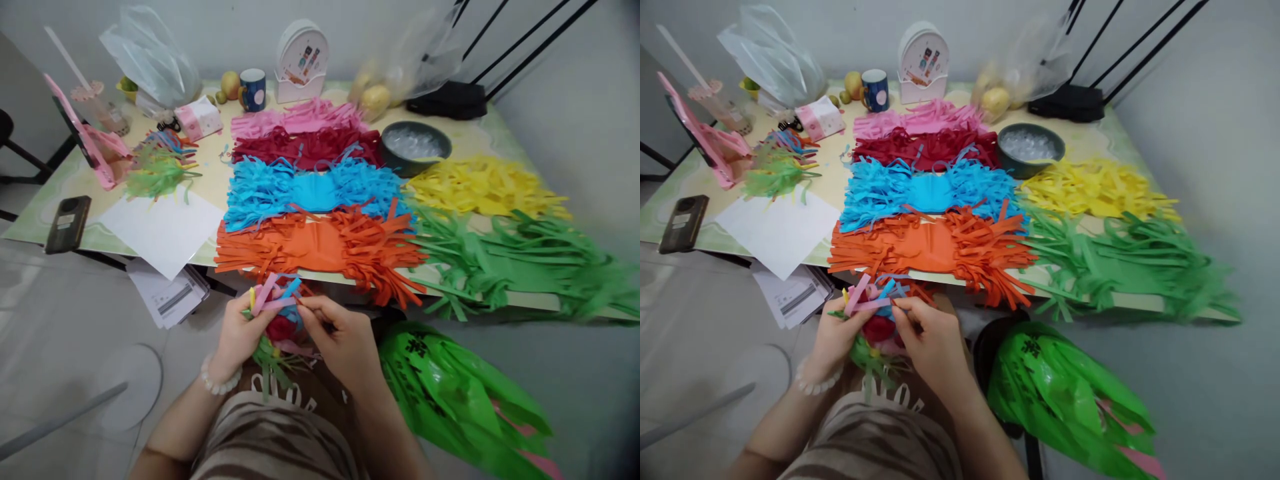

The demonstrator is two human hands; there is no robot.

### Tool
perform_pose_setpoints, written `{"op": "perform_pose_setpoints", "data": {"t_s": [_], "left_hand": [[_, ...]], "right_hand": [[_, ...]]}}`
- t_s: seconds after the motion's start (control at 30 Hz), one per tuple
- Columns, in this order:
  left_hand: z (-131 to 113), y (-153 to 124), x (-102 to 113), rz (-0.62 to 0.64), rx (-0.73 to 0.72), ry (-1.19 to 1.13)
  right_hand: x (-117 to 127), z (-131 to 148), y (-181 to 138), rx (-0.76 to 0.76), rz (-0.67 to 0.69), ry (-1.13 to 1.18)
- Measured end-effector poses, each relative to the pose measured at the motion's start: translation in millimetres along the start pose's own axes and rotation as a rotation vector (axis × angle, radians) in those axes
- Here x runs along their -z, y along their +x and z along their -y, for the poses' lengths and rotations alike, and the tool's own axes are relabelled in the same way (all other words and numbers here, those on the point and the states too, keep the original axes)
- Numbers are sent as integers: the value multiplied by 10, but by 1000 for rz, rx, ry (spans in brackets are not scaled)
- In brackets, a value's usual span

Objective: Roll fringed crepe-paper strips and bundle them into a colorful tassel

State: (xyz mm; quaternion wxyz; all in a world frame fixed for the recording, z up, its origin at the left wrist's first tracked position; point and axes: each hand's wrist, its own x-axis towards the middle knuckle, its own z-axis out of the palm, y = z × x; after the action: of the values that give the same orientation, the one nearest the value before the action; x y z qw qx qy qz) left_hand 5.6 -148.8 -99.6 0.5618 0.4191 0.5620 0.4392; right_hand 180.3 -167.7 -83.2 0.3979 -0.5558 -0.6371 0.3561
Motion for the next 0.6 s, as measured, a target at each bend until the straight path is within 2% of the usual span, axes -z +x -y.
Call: {"op": "perform_pose_setpoints", "data": {"t_s": [0.4, 0.5, 0.6], "left_hand": [[65, -9, 15, -8, -7, -7], [14, -6, 15, 7, -74, 79], [-55, -10, 8, 13, -205, 194]], "right_hand": [[-9, 25, 8, 11, 19, -21], [-9, 22, 21, 11, 21, -28], [-16, 13, 35, -5, 40, -29]]}}
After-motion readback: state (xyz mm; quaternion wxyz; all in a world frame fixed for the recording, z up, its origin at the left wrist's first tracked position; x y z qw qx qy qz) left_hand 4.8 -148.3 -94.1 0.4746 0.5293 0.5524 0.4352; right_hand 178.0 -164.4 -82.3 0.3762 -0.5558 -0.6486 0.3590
